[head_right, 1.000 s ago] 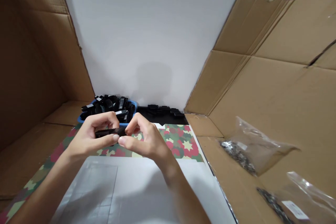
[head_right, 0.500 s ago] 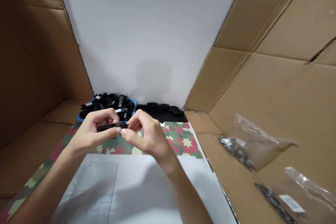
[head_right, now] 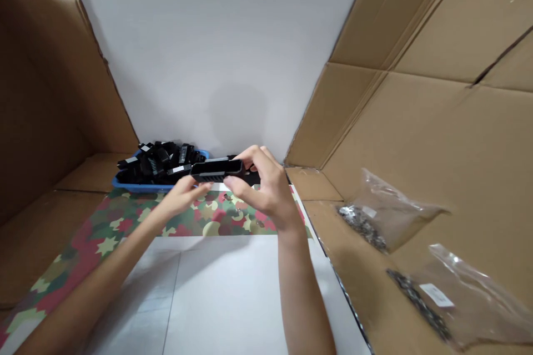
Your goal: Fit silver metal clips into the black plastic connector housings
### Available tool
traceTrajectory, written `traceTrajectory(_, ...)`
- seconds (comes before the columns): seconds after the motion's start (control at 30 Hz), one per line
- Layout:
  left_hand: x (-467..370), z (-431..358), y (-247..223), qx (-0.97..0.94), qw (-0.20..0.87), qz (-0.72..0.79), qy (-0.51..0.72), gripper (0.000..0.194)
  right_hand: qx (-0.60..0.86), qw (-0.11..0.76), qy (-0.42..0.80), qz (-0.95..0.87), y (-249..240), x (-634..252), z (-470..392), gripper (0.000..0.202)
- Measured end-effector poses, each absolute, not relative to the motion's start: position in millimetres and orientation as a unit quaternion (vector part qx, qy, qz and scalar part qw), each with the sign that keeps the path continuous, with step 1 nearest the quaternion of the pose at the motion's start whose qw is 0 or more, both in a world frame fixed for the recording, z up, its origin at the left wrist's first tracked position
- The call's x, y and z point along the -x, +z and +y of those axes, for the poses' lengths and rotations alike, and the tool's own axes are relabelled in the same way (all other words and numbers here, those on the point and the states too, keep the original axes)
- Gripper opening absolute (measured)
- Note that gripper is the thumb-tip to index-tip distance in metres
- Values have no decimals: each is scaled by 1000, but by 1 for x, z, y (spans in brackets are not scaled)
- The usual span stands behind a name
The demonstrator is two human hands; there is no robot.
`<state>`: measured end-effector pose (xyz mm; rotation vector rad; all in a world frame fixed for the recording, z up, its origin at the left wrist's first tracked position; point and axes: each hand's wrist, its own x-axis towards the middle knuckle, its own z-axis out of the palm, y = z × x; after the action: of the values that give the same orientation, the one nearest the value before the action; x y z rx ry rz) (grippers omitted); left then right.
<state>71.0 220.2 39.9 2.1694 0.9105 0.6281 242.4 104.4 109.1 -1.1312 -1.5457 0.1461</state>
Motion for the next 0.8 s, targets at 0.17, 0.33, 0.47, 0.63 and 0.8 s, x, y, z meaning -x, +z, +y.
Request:
traceTrajectory(0.17,-98,240,-25,-861,271,383,197,8,498,582,29,-643,111,-242,104,9)
traceTrajectory(0.33,-108,242,-43,-849,303,383,203,6,502,563,40,-656,113,-235,105,10)
traceTrajectory(0.47,-101,238,-27,-820,388,355,225,12,498,543,31,-675,113,-234,104,7)
traceTrajectory(0.63,-77,230,30,-764,507,292,272,32,491,554,3,-672,114,-243,97,8)
traceTrajectory(0.8,-48,206,96,-636,612,241,403,31,470,528,-35,-707,118,-249,89,8)
